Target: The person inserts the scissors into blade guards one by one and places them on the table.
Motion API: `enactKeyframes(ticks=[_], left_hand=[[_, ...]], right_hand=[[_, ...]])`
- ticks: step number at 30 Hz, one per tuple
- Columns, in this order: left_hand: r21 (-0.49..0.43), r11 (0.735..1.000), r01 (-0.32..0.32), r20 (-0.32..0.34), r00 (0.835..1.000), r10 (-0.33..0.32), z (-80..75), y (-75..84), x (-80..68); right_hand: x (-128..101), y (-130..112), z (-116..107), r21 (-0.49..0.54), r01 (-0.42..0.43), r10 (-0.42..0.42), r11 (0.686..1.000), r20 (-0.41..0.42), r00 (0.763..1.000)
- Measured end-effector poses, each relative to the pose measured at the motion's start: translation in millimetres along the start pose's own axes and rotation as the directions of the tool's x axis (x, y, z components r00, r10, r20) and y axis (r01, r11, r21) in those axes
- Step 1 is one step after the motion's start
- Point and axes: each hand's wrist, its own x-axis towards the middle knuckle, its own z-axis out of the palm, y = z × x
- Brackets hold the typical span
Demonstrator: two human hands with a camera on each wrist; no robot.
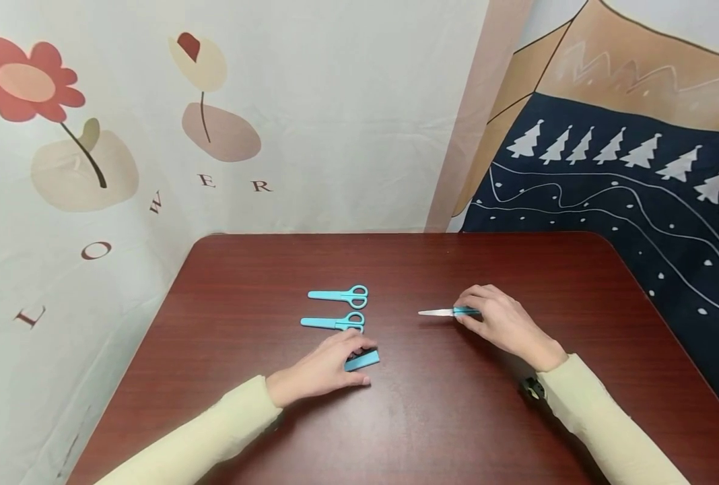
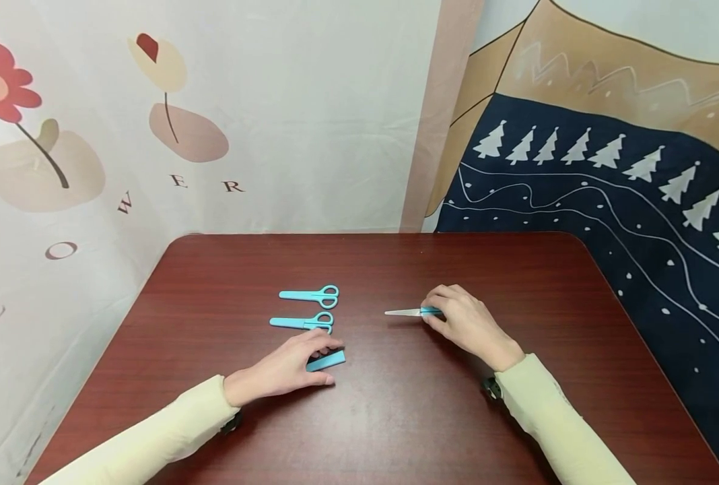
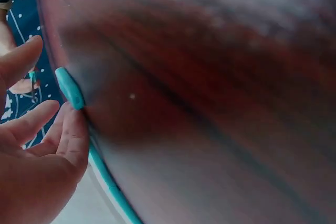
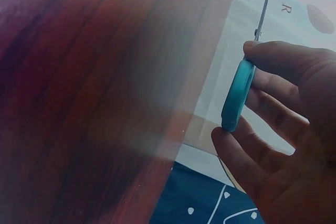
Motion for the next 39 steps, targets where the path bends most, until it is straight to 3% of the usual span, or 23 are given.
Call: enactKeyframes(ticks=[6,19,32,35,39], left_hand=[[-0.066,0.998,0.001,0.006,1.0,-0.001,1.0,-7.1,3.3],[-0.068,0.998,0.005,0.007,1.0,-0.005,3.2,-10.1,7.6],[0.036,0.999,-0.035,0.073,0.997,0.032,-1.0,-1.7,8.2],[0.04,0.997,-0.061,0.06,0.996,0.059,-3.6,2.9,7.9],[0.02,0.996,-0.09,-0.016,0.996,0.09,-8.9,10.4,9.0]], right_hand=[[-1,0,0,0.004,0.004,-0.004,1.0,-0.005,1.0],[-4,2,3,0.008,0.01,-0.01,1.0,-0.013,1.0],[-5,-2,11,0.032,-0.007,0.007,0.999,-0.016,1.0],[-5,-4,12,0.038,-0.008,0.009,0.999,-0.022,1.0],[-7,-8,13,0.052,-0.003,0.005,0.999,-0.05,0.999]])
